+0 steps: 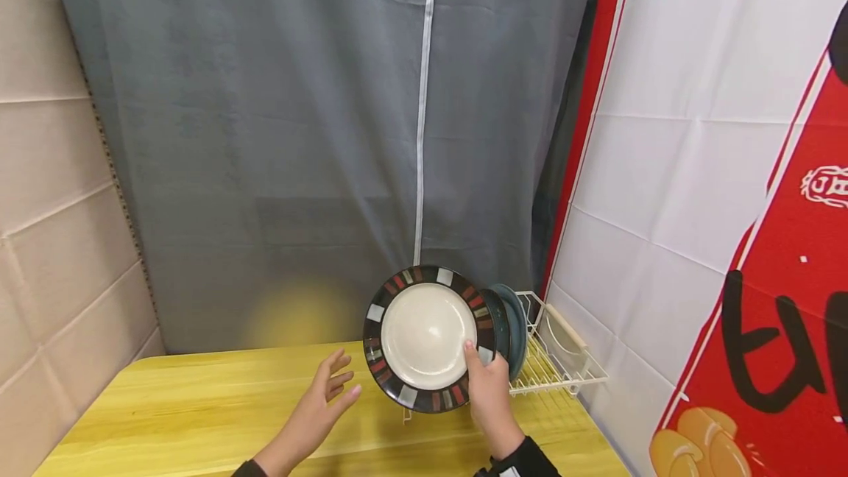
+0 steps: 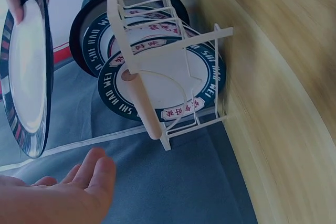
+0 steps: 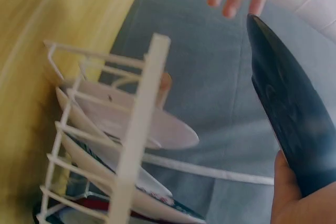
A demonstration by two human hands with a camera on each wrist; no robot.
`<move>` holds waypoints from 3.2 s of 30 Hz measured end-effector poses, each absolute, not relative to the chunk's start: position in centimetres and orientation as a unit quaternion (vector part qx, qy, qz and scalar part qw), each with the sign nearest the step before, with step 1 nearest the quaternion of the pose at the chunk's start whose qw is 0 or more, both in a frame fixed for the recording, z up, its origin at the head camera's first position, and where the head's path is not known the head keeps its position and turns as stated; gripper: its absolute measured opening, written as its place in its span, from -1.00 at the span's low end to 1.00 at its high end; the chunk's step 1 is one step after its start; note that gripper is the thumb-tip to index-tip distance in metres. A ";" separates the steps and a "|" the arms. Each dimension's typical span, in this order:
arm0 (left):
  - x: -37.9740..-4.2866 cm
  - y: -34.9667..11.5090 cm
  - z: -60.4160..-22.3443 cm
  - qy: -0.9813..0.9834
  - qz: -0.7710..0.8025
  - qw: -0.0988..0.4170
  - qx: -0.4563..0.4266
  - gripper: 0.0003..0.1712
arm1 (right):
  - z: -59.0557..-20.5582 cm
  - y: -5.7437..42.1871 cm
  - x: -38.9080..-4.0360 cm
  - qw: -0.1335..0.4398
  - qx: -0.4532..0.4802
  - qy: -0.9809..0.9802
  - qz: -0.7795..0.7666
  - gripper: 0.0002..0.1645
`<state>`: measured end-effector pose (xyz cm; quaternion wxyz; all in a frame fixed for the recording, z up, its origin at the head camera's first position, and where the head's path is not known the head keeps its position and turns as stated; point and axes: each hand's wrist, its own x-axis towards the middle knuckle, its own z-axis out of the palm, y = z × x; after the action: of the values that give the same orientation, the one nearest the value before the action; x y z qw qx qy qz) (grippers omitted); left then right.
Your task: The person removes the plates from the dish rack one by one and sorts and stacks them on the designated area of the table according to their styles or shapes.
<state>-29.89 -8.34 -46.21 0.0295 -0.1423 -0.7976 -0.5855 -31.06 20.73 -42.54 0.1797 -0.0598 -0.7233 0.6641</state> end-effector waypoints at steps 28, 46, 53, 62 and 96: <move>-30.7 -7.8 -47.7 -0.681 -0.728 0.075 -0.022 -0.22 | -46.5 15.2 -29.4 0.063 0.012 -0.643 0.764 -0.42; -29.2 -8.5 -47.8 -0.692 -0.712 0.123 -0.001 -0.43 | -47.1 14.2 -29.7 0.032 0.025 -0.621 0.782 -0.38; -28.8 -8.4 -48.3 -0.703 -0.697 0.140 0.004 -0.43 | -47.2 14.4 -29.6 0.016 0.023 -0.621 0.783 -0.38; -28.5 -8.4 -48.3 -0.676 -0.720 0.156 0.025 -0.45 | -47.4 14.6 -29.9 -0.028 0.049 -0.599 0.799 -0.33; -27.4 -12.4 -49.3 -0.685 -0.676 0.209 0.171 -0.37 | -46.0 18.4 -31.4 0.112 0.169 -0.607 0.768 -0.66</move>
<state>-27.35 -12.41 -49.33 0.2088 0.1715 -0.6854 -0.6762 -31.38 18.37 -46.03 0.1121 0.1688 -0.6072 0.7682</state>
